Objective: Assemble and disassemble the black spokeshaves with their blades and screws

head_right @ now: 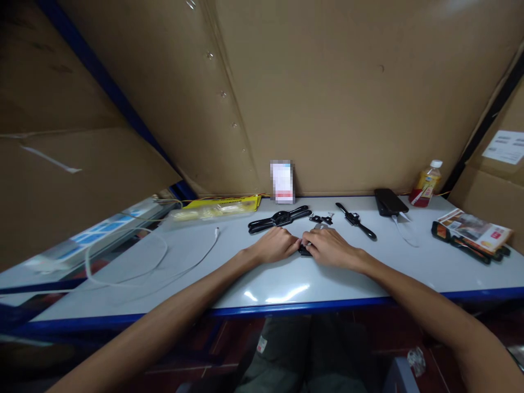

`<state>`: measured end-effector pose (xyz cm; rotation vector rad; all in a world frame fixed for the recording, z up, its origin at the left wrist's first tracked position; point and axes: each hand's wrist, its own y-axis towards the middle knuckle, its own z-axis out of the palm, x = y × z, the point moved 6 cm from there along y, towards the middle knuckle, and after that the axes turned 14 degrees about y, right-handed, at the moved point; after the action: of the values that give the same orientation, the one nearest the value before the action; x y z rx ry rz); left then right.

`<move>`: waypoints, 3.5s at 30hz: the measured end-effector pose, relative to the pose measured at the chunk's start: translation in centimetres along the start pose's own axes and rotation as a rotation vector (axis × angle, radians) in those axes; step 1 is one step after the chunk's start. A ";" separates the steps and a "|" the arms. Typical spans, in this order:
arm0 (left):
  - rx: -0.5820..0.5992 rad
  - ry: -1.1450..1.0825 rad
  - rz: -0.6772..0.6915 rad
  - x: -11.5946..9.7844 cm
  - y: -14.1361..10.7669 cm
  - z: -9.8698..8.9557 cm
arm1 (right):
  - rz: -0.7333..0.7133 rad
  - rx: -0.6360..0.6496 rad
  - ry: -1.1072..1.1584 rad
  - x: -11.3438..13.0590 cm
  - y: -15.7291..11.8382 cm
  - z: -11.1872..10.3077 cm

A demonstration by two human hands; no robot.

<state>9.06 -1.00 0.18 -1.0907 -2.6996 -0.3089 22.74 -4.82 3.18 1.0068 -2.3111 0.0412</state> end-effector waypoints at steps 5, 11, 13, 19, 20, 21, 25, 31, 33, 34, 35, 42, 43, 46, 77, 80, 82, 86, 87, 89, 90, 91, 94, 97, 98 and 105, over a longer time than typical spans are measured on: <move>0.010 0.006 0.002 -0.1 0.0 0.0 | 0.075 -0.023 0.077 -0.8 0.3 -0.1; 0.009 -0.016 0.003 -0.1 0.0 0.0 | 0.183 -0.033 0.211 -2.5 0.7 -0.4; 0.020 -0.006 0.001 -0.1 0.0 -0.2 | 0.208 -0.040 0.234 -3.0 0.8 -0.5; 0.039 0.023 -0.005 -0.3 0.0 -0.5 | 0.265 0.014 0.305 -3.7 0.8 -0.3; 0.037 0.017 -0.005 -0.3 0.0 -0.5 | 0.257 0.029 0.310 -3.7 0.9 -0.3; 0.037 0.010 -0.006 -0.3 0.0 -0.5 | 0.248 0.037 0.312 -3.7 0.9 -0.2; 0.040 0.000 -0.009 -0.3 0.0 -0.7 | 0.228 0.016 0.324 -3.9 1.1 -0.1; 0.050 0.027 -0.011 -0.3 -0.1 -0.6 | 0.246 -0.051 0.352 -5.0 1.4 -0.2; 0.042 0.010 -0.011 -0.2 -0.1 -0.5 | 0.248 -0.070 0.379 -5.7 1.5 -0.6; 0.038 0.001 -0.009 -0.2 -0.1 -0.5 | 0.248 -0.082 0.394 -6.1 1.6 -0.9; 0.035 -0.006 -0.006 -0.1 -0.1 -0.4 | 0.252 -0.101 0.412 -6.6 1.6 -1.4; 0.020 -0.022 0.005 0.0 -0.1 -0.4 | 0.372 -0.388 0.414 -11.3 1.2 -6.4; 0.026 -0.015 0.006 0.0 -0.1 -0.4 | 0.406 -0.421 0.367 -11.8 1.0 -7.1; 0.041 0.005 0.003 0.0 -0.1 -0.2 | 0.492 -0.453 0.174 -12.5 0.5 -8.5; 0.052 -0.036 -0.005 0.1 -0.1 -0.1 | 0.688 -0.213 -0.289 -11.2 -0.6 -6.1; 0.040 -0.016 0.002 0.1 -0.1 0.0 | 0.675 -0.217 -0.281 -11.3 -0.7 -6.1; 0.047 0.011 0.003 0.1 -0.1 0.0 | 0.669 -0.224 -0.269 -11.4 -0.7 -6.2; 0.075 0.051 0.001 -0.1 -0.1 -0.2 | 0.631 -0.230 -0.218 -11.6 -0.3 -6.5; 0.079 0.054 -0.001 -0.1 -0.1 -0.3 | 0.614 -0.223 -0.200 -11.7 -0.1 -6.5; 0.082 0.053 -0.004 -0.2 -0.1 -0.5 | 0.576 -0.205 -0.157 -11.9 0.2 -6.3; 0.081 0.050 -0.005 -0.2 -0.1 -0.5 | 0.558 -0.196 -0.133 -12.0 0.4 -6.2; 0.079 0.048 -0.006 -0.2 -0.1 -0.6 | 0.542 -0.189 -0.109 -12.1 0.5 -6.1; 0.079 0.049 -0.006 -0.1 -0.1 -0.5 | 0.502 -0.169 -0.051 -12.2 0.7 -5.9; 0.076 0.044 -0.006 -0.1 -0.1 -0.4 | 0.477 -0.142 -0.022 -12.1 0.8 -5.8; 0.073 0.039 -0.006 0.0 -0.1 -0.3 | 0.474 -0.134 -0.016 -12.1 0.8 -5.7; 0.056 0.022 -0.006 0.1 -0.1 -0.3 | 0.499 -0.119 -0.011 -12.5 0.7 -5.4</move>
<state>8.96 -1.12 0.45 -1.0581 -2.6761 -0.2437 31.62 5.19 0.88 0.3553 -2.4863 0.0972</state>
